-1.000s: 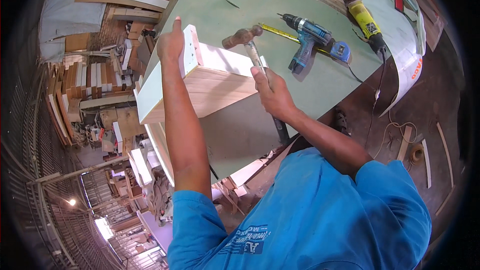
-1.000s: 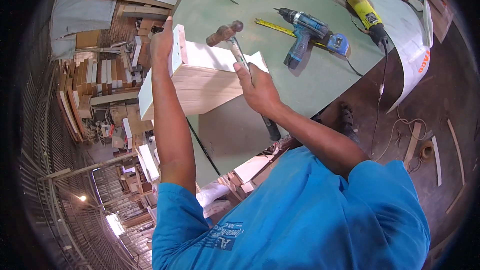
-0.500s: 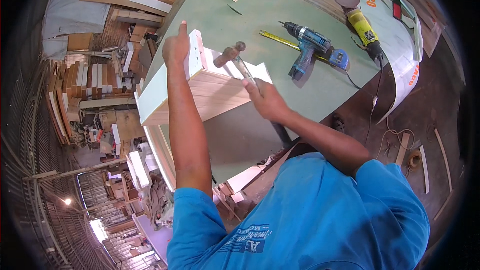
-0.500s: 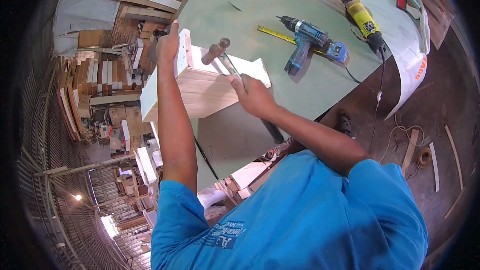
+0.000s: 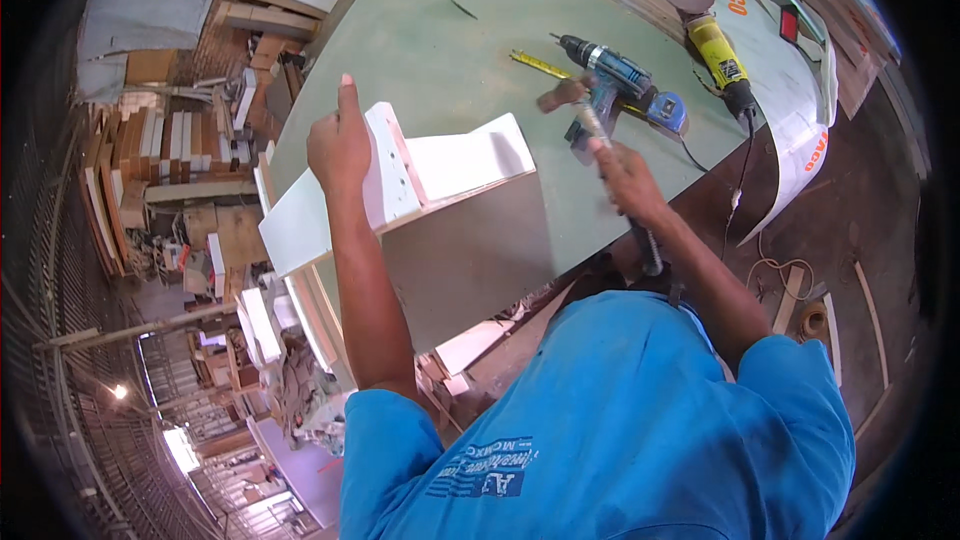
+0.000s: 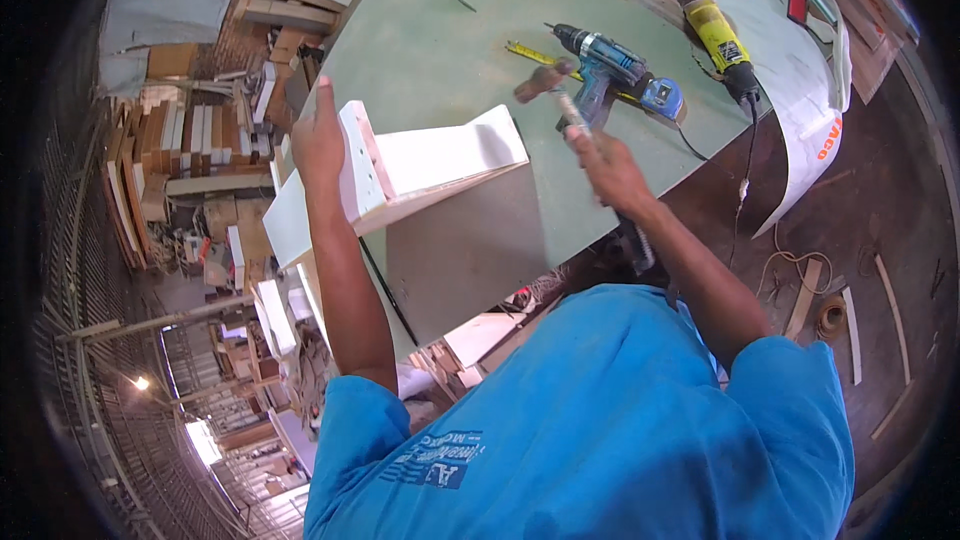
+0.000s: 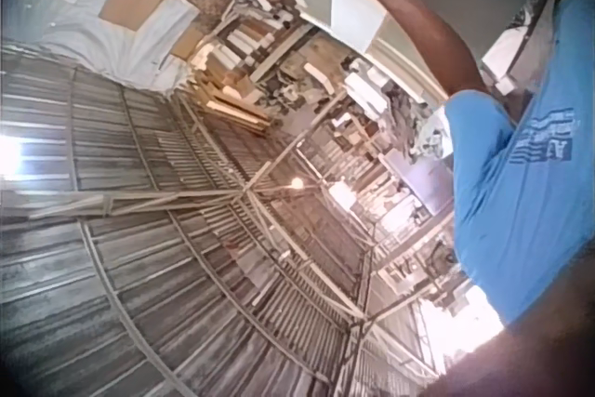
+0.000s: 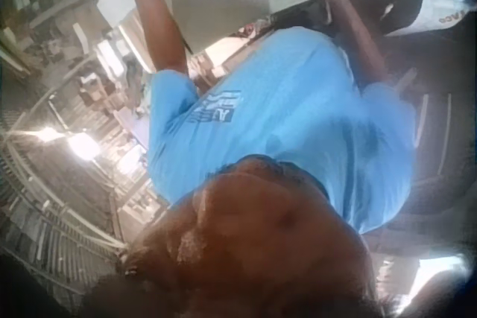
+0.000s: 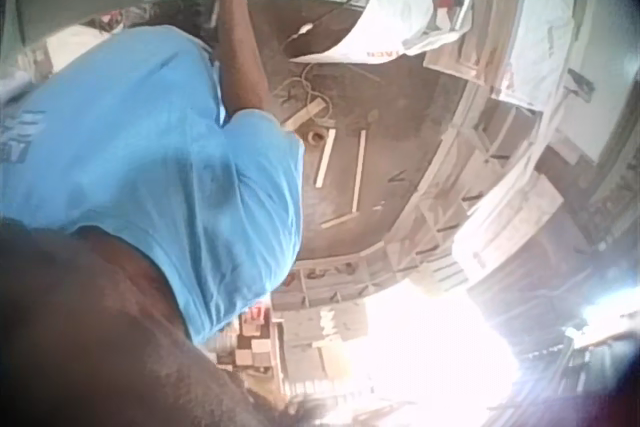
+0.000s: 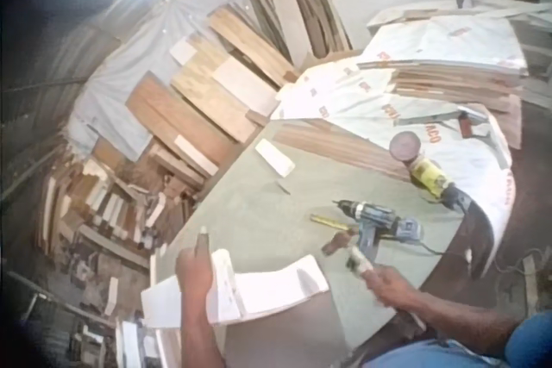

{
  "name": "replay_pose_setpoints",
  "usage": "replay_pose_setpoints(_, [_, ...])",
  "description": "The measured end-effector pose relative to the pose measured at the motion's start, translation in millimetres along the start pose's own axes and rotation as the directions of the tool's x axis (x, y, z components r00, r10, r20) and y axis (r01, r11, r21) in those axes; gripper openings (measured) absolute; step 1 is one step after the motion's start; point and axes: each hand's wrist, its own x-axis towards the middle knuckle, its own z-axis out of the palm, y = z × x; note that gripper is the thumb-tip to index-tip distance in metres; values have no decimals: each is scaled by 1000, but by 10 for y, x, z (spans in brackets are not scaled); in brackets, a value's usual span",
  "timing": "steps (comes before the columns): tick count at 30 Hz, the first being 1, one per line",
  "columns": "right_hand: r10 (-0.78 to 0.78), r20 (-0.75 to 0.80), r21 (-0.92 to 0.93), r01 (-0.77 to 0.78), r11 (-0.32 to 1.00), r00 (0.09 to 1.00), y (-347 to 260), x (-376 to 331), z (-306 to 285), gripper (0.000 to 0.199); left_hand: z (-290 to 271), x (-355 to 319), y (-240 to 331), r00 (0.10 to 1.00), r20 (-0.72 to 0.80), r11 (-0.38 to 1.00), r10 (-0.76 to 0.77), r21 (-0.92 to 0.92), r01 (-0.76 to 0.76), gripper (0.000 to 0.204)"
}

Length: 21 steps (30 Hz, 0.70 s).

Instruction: The person assembles a wooden drawer by positioning a side panel against the front panel, drilling pilot holes into the wood, and then driving nails into the joint with a hammer.

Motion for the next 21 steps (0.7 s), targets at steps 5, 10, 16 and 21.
replay_pose_setpoints(5, [-36, 11, -180, 37, 983, 999, 457, -69, -461, 58, -150, -978, -281, 993, -112, 990, -39, -139, 24, 69])
replay_pose_setpoints(10, [-39, 123, -342, 79, 937, 992, 677, -195, -667, 56, -50, -1960, -584, 976, -219, 963, 9, -262, -68, 62])
replay_pose_setpoints(16, [-26, 238, -360, 113, 926, 971, 864, -299, -684, 51, 439, -2699, -717, 895, -418, 957, 156, -161, -242, 45])
replay_pose_setpoints(21, [-10, 294, -409, 136, 902, 956, 789, -377, -708, 46, 787, -3076, -764, 951, -296, 982, 90, -134, -135, 43])
